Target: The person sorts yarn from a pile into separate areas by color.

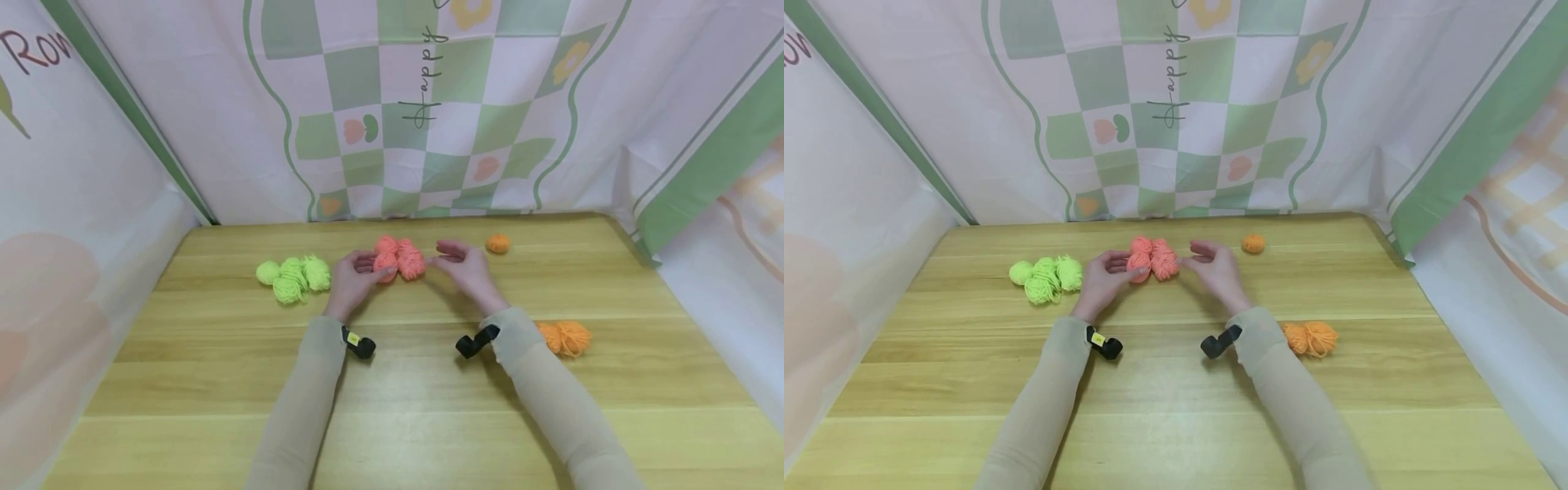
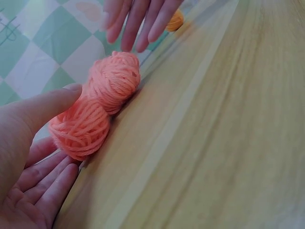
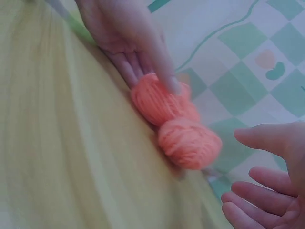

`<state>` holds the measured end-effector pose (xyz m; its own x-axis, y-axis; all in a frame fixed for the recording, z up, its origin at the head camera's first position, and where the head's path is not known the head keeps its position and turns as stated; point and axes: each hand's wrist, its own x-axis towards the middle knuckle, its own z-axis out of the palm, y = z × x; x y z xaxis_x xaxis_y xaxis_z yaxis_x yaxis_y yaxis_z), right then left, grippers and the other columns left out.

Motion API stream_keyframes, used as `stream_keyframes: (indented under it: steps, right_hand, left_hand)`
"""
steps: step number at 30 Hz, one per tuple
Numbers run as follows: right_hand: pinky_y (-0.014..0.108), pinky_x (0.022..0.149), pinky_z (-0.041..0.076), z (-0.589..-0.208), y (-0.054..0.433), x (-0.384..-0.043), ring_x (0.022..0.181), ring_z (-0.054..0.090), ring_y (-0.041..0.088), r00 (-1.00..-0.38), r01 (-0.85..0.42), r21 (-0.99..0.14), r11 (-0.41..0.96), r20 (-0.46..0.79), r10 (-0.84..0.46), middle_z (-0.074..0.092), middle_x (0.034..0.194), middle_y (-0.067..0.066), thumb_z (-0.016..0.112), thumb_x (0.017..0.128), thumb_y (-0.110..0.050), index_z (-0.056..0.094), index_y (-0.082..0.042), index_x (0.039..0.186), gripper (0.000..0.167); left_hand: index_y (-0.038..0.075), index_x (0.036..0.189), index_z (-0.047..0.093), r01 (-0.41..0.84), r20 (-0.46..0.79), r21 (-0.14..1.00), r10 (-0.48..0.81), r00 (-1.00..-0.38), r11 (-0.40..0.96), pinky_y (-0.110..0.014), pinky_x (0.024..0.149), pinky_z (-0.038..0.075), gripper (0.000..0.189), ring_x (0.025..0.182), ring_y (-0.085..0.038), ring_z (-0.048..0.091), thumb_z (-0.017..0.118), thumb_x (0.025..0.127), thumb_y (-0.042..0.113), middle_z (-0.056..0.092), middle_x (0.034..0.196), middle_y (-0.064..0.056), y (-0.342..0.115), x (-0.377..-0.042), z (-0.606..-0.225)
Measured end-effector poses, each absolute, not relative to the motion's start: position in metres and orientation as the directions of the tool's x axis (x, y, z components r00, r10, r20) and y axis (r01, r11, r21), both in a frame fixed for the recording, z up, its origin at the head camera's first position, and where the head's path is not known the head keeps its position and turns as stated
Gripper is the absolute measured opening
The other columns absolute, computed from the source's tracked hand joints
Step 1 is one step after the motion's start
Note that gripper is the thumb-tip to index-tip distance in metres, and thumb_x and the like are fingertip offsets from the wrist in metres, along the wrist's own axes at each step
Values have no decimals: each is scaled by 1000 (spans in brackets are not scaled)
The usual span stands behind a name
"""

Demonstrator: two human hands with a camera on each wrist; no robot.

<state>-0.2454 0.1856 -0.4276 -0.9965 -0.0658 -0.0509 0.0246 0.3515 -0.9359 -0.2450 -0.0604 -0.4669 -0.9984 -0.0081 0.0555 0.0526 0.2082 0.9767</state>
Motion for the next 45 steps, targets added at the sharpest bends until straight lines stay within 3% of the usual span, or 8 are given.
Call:
stream_keyframes:
  steps: [16, 25, 29, 39, 45]
  right_hand:
    - [40, 102, 50, -391, 220, -246, 124, 59, 28, -999, -34, -920, 391, 43, 15, 59, 141, 16, 79, 92, -29, 57, -4, 142, 60]
    - [26, 90, 55, -373, 250, -247, 121, 60, 26, -995, -48, -913, 404, 80, 62, 61, 139, 13, 81, 90, -33, 58, -6, 141, 62]
    - [23, 93, 53, -368, 265, -249, 121, 61, 24, -992, -45, -899, 436, 90, 83, 61, 139, 12, 80, 90, -37, 58, -7, 142, 64]
    - [39, 108, 45, -364, 296, -256, 131, 54, 28, -995, 7, -873, 488, 41, 88, 53, 148, 15, 81, 88, -44, 49, -7, 150, 79]
    - [45, 112, 40, -368, 306, -261, 134, 51, 31, -999, 27, -852, 523, 1, 54, 51, 150, 15, 80, 88, -48, 47, -7, 151, 82]
  left_hand:
    - [3, 121, 67, 47, 51, 978, -14, -999, 205, -30, 89, 56, 57, 101, -22, 67, 93, 76, 26, 70, 109, -9, -60, -245, -467]
    - [4, 123, 66, 34, 35, 975, -4, -999, 220, -30, 91, 55, 58, 103, -21, 66, 92, 77, 28, 69, 111, -7, -62, -244, -465]
    - [4, 127, 63, 28, 26, 976, 11, -1000, 217, -33, 94, 54, 60, 105, -23, 66, 90, 80, 28, 69, 115, -9, -64, -244, -464]
    - [3, 137, 58, 130, 140, 981, -62, -988, 146, -35, 91, 56, 66, 108, -29, 65, 88, 82, 22, 64, 127, -15, -62, -241, -456]
    - [2, 133, 61, 271, 267, 948, 48, -962, 165, -39, 97, 52, 62, 113, -30, 61, 89, 81, 21, 64, 127, -14, -35, -228, -444]
